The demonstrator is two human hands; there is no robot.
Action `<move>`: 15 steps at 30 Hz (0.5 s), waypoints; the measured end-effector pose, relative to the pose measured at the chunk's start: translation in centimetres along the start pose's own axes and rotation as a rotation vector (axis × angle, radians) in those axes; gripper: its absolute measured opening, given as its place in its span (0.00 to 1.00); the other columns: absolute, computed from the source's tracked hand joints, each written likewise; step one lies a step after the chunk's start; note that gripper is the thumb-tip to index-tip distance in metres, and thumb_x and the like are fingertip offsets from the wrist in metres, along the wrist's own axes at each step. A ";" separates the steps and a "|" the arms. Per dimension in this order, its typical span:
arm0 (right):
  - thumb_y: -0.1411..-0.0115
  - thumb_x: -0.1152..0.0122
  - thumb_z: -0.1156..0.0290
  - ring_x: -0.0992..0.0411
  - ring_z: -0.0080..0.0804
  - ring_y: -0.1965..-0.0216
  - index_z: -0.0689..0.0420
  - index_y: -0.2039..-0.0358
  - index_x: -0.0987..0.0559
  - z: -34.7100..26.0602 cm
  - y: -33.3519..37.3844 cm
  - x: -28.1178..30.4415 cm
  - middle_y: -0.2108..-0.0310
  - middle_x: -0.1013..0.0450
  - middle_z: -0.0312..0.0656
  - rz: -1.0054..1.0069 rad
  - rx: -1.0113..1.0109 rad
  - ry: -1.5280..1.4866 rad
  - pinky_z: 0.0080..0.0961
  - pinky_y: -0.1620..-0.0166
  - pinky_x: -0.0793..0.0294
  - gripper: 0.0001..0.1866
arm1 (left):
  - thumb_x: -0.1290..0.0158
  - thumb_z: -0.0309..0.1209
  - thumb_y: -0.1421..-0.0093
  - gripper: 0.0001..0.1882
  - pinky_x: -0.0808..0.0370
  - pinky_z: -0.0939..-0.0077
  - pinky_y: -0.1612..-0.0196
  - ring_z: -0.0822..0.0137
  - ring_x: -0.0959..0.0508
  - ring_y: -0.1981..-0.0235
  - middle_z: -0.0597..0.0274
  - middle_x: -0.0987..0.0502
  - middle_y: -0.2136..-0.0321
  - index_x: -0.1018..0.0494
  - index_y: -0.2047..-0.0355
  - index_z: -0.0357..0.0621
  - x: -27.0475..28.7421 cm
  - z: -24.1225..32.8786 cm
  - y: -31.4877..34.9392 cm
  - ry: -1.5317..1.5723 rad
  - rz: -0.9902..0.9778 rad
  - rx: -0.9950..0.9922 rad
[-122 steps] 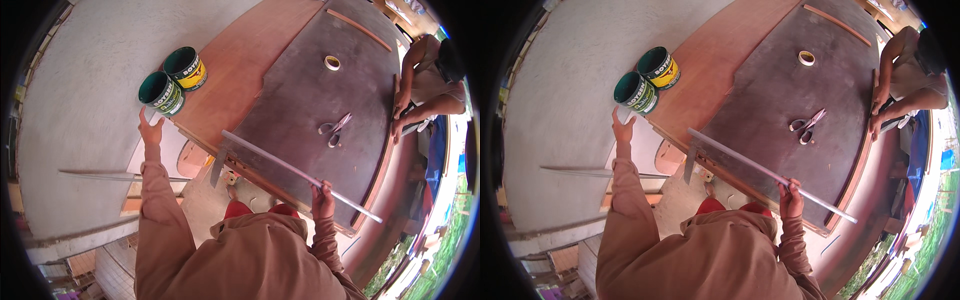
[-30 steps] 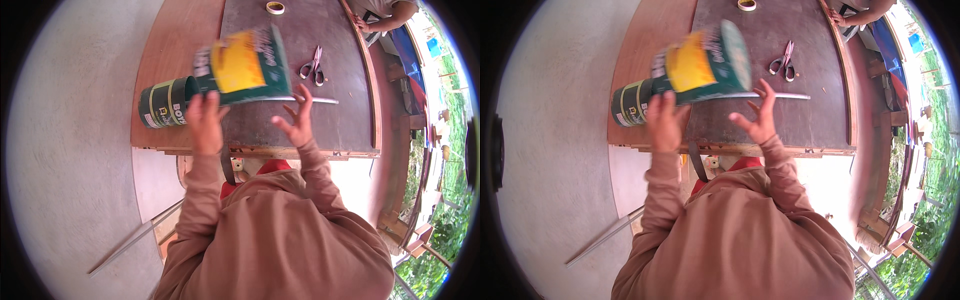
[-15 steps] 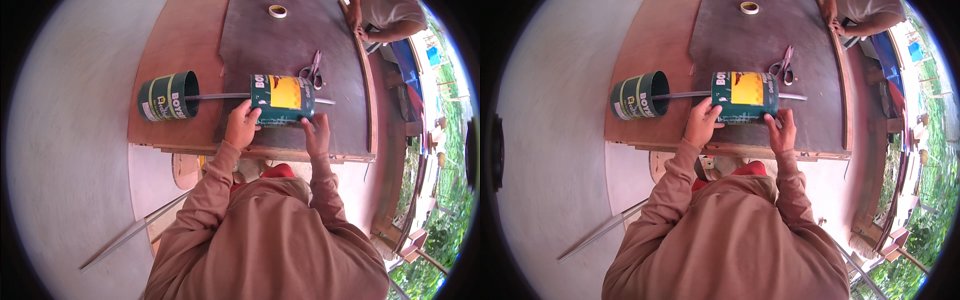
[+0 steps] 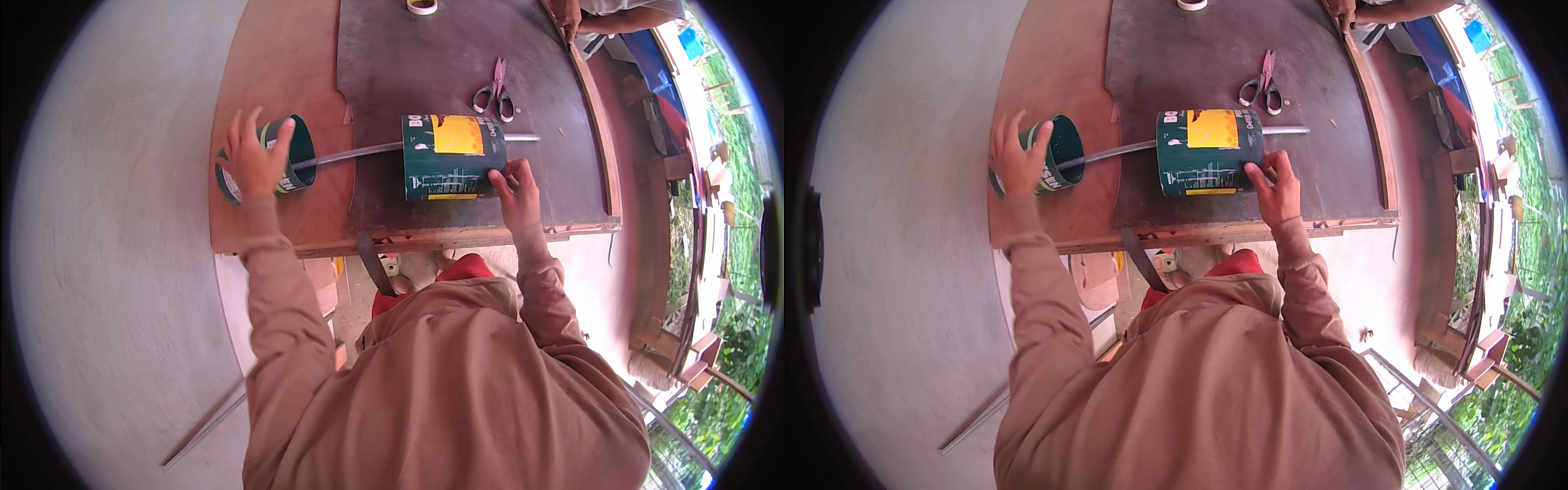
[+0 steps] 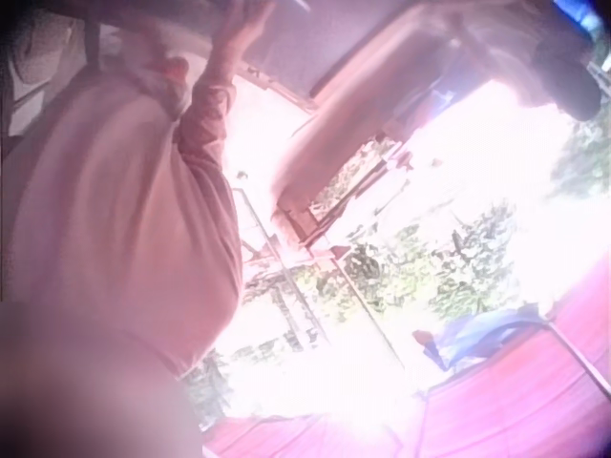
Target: The person walks through a cluttered outdoor area into a workshop, picks up a metal rod, and inserts it through two paint can lids to create a makeshift paint stirrer. They then walk around the workshop holding the assembled rod.
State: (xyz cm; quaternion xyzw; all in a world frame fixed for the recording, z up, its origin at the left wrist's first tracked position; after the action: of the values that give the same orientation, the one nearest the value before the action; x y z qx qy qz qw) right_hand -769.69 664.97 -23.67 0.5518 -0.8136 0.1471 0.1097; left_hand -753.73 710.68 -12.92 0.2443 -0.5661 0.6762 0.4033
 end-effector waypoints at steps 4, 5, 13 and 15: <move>0.32 0.27 0.63 0.25 0.23 0.65 0.58 0.59 0.31 0.5 -0.1 -0.2 0.67 0.24 0.41 -0.022 -0.057 -0.022 0.28 0.59 0.22 0.19 | 0.42 0.65 0.37 0.38 0.60 0.01 0.36 0.44 0.48 0.23 0.66 0.38 0.26 0.33 0.28 0.77 -5.8 -4.6 0.3 -0.087 -0.543 0.081; 0.32 0.27 0.63 0.26 0.23 0.66 0.58 0.59 0.31 0.6 -0.1 -0.3 0.68 0.25 0.41 -0.019 -0.077 -0.044 0.27 0.60 0.23 0.19 | 0.43 0.65 0.37 0.38 0.61 0.01 0.35 0.43 0.49 0.23 0.67 0.37 0.26 0.34 0.28 0.79 -5.8 -4.3 1.5 -0.141 -0.572 0.085; 0.32 0.27 0.63 0.30 0.21 0.66 0.58 0.59 0.30 0.8 -0.7 -0.7 0.69 0.27 0.38 -0.045 -0.097 -0.064 0.23 0.60 0.25 0.19 | 0.42 0.68 0.39 0.36 0.47 0.16 0.37 0.41 0.40 0.35 0.66 0.34 0.31 0.28 0.32 0.81 -1.0 -3.4 6.0 -0.196 -0.435 -0.024; 0.32 0.27 0.62 0.30 0.21 0.66 0.58 0.59 0.30 1.2 -1.0 -0.8 0.69 0.27 0.37 -0.059 -0.101 -0.068 0.23 0.60 0.25 0.19 | 0.41 0.72 0.42 0.40 0.51 0.12 0.36 0.37 0.42 0.32 0.66 0.35 0.30 0.28 0.31 0.80 -1.0 -4.2 5.1 -0.215 -0.416 -0.011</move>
State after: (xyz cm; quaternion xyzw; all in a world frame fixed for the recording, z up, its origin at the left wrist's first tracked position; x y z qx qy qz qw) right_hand -768.53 664.89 -24.90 0.5739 -0.8066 0.0838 0.1140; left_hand -756.88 714.27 -17.60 0.4239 -0.5471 0.5456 0.4726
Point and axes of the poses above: each hand's wrist, its own y-axis away from the middle knuckle, its own x-axis out of the back of the hand, z = x × y, the point moved 7 cm from there along -y, towards the middle knuckle
